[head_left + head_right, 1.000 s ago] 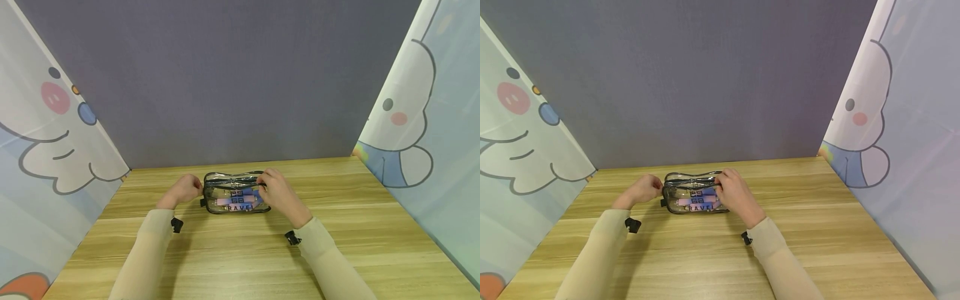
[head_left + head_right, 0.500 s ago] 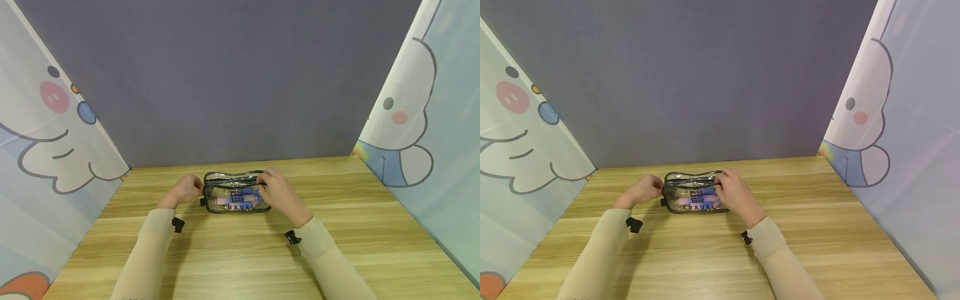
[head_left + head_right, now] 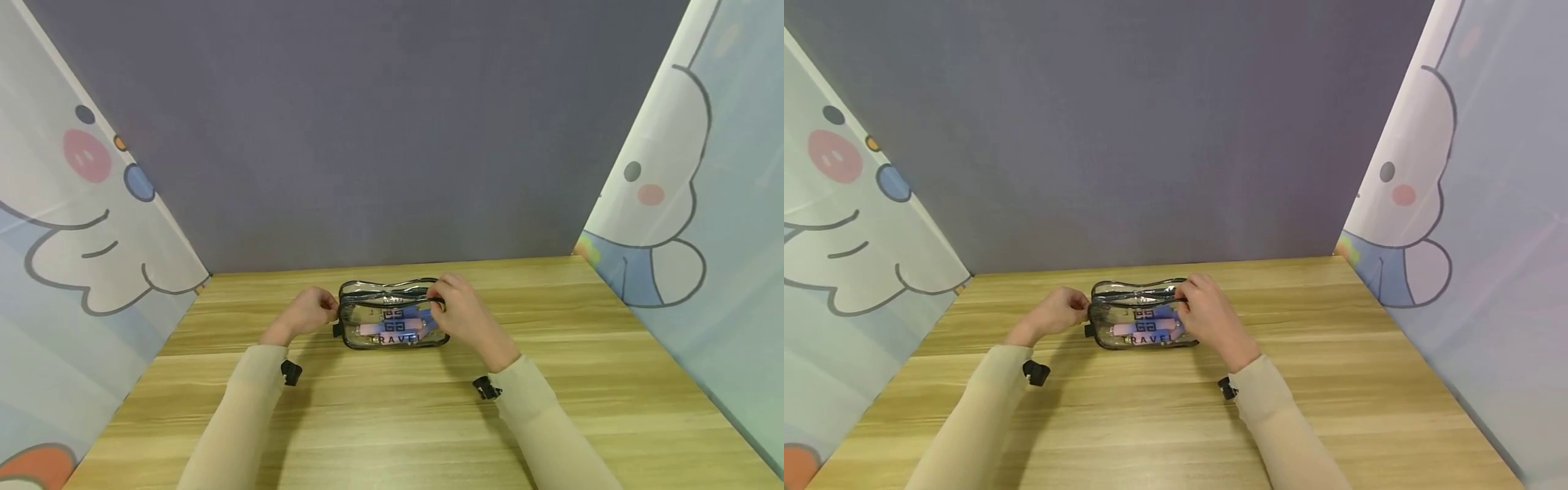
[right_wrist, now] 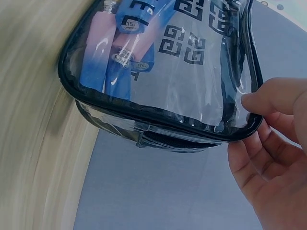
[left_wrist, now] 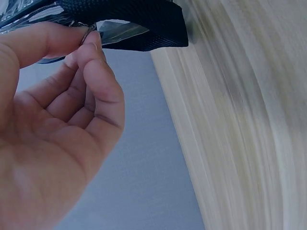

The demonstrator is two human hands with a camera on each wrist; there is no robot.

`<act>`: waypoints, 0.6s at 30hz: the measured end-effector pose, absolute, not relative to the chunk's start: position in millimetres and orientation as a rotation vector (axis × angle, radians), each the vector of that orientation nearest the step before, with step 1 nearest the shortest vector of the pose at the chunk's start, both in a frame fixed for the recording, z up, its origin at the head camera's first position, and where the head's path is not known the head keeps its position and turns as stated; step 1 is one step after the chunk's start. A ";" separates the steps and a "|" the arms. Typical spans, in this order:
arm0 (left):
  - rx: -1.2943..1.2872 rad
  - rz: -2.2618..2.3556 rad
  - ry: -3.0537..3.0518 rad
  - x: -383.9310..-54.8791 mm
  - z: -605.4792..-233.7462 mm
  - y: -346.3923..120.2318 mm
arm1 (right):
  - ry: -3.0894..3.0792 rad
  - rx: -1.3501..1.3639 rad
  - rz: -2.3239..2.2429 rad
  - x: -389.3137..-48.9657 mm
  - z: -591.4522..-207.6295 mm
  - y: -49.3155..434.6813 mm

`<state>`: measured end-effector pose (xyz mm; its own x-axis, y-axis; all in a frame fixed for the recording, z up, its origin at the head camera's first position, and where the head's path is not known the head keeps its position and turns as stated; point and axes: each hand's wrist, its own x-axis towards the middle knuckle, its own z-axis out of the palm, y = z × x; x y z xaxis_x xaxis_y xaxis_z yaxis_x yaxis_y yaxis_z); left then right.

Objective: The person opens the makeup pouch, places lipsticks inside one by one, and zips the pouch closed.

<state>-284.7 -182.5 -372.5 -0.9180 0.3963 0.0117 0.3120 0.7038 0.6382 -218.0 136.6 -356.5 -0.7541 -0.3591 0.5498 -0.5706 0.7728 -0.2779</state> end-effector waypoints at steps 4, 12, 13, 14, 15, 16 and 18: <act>0.612 1.012 2.797 -283.0 -374.3 -182.3 | -2.492 0.711 0.593 -216.0 -354.3 138.9; 0.598 1.024 2.786 -273.7 -376.2 -177.0 | -2.476 0.778 0.544 -211.1 -351.4 150.0; 0.587 1.014 2.783 -271.9 -376.6 -176.4 | -2.473 0.782 0.534 -210.2 -351.5 152.5; 0.582 0.986 2.796 -270.6 -377.5 -176.0 | -2.468 0.782 0.526 -208.9 -351.8 155.1; 0.590 0.958 2.812 -268.9 -378.4 -175.8 | -2.463 0.778 0.512 -207.8 -351.9 157.8; 0.599 0.929 2.832 -267.2 -379.4 -175.6 | -2.460 0.769 0.499 -206.6 -352.5 160.8; 0.639 0.856 2.895 -263.1 -381.4 -176.0 | -2.453 0.749 0.476 -204.2 -353.6 166.6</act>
